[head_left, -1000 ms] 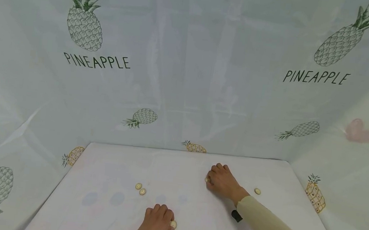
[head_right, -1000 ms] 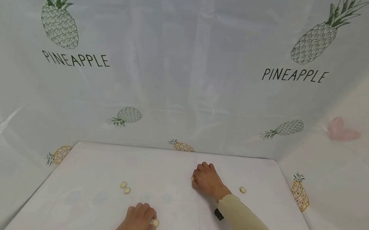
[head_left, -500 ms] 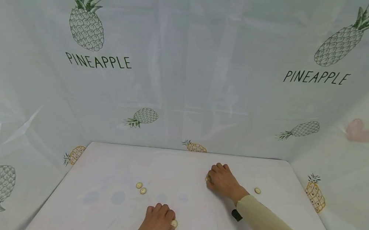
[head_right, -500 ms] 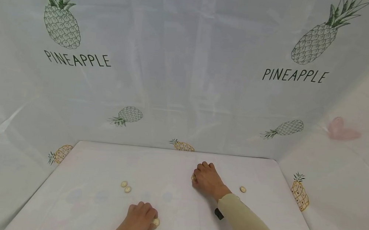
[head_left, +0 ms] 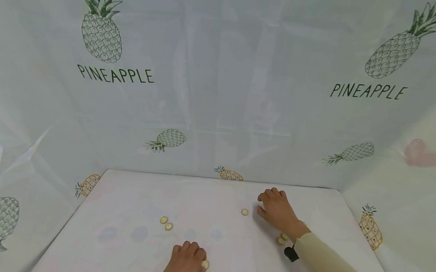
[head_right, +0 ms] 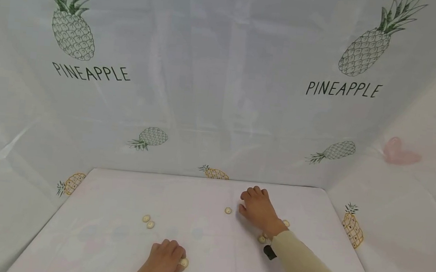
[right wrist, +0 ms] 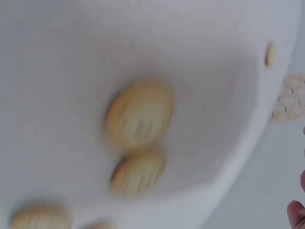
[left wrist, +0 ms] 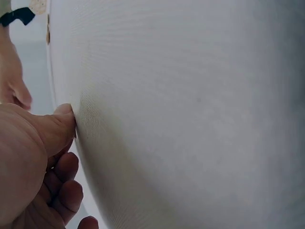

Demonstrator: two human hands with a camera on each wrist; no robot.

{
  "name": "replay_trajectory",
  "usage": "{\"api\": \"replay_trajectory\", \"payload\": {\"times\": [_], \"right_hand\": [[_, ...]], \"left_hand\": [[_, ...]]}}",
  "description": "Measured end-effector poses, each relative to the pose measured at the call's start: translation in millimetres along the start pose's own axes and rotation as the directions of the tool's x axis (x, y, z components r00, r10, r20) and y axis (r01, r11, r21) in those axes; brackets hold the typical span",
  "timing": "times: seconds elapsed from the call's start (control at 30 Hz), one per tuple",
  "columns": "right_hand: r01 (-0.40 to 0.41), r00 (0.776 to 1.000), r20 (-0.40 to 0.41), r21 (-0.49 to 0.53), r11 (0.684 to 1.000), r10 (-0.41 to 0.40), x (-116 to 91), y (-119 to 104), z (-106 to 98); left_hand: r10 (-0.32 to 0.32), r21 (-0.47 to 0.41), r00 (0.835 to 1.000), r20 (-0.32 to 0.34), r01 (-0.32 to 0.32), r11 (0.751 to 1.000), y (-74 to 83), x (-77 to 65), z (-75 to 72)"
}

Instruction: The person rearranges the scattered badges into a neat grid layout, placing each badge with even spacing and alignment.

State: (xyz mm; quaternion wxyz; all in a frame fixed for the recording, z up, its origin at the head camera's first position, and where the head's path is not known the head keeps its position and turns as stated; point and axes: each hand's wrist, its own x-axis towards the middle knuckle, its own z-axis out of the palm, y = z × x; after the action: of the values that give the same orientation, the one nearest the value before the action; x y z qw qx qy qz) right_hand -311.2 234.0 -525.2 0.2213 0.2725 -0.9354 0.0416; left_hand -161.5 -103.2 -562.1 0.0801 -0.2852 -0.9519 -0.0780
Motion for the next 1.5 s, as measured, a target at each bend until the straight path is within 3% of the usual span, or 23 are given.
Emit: {"api": "replay_trajectory", "payload": {"times": [0.13,0.3,0.43,0.77,1.1,1.3,1.5], "right_hand": [[-0.039,0.998,-0.04,-0.012,0.999,0.038,-19,22,-20],[-0.095,0.994,-0.054,-0.01,0.995,0.094,-42,44,-41],[-0.125,0.991,-0.058,-0.017,0.992,0.124,-61,49,-48],[-0.076,0.997,0.008,0.021,0.997,0.076,-99,23,-38],[0.115,0.993,-0.026,0.081,0.99,-0.114,-114,15,-26],[0.109,0.994,-0.018,0.072,0.991,-0.108,-114,12,-22],[0.062,0.998,-0.01,-0.017,0.998,-0.062,-110,4,-18]], "left_hand": [[0.001,-0.006,1.0,-0.013,-0.001,1.0,-0.1,0.3,5.1],[-0.04,-0.038,0.998,0.04,0.042,0.998,-0.7,1.0,7.6],[-0.057,-0.057,0.997,0.06,0.06,0.997,0.6,1.3,5.1],[-0.046,-0.027,0.998,0.047,0.047,0.999,2.3,0.0,0.8],[-0.038,-0.022,0.998,0.045,0.039,0.999,4.5,1.0,0.2],[-0.044,-0.049,0.998,0.048,0.046,0.998,4.9,0.1,-1.7],[-0.038,-0.033,0.998,0.046,0.04,0.999,4.9,-0.3,-1.7]]}}
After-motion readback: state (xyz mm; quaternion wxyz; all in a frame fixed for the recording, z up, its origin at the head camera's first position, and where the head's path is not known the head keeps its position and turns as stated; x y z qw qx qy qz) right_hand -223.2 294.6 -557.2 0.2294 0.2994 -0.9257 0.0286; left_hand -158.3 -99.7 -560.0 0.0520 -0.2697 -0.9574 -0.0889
